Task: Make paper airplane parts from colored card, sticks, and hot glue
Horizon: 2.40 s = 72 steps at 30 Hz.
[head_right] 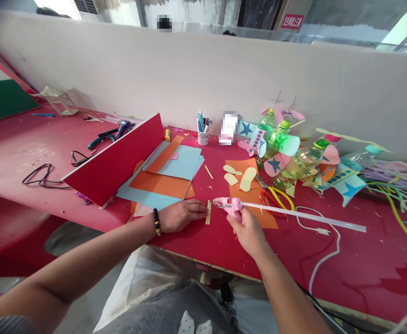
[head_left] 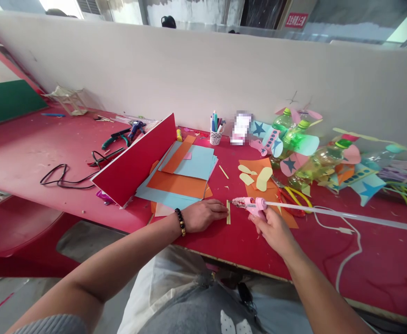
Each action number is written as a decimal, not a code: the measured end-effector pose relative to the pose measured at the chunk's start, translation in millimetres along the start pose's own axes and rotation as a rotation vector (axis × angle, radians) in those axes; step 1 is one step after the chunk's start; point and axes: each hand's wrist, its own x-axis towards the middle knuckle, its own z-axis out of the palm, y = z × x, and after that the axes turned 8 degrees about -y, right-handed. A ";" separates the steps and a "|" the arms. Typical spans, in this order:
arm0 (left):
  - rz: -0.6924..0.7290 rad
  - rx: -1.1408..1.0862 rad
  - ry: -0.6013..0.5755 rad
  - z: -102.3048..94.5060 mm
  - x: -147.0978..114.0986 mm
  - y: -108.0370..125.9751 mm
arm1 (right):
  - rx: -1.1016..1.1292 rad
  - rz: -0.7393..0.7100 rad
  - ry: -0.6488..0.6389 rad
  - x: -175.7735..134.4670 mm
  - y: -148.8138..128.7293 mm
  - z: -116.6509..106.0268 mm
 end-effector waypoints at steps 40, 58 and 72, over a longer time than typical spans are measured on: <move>-0.004 -0.006 0.003 -0.1 0.1 0.1 | -0.153 0.000 -0.059 -13.2 -2.9 -6.1; 0.003 -0.003 -0.021 -0.2 -0.6 -0.2 | -0.033 0.011 -0.103 -37.9 -11.6 -8.4; 0.006 -0.002 -0.021 -0.7 -0.4 -0.2 | 0.097 -0.025 -0.124 -47.8 -2.0 -6.8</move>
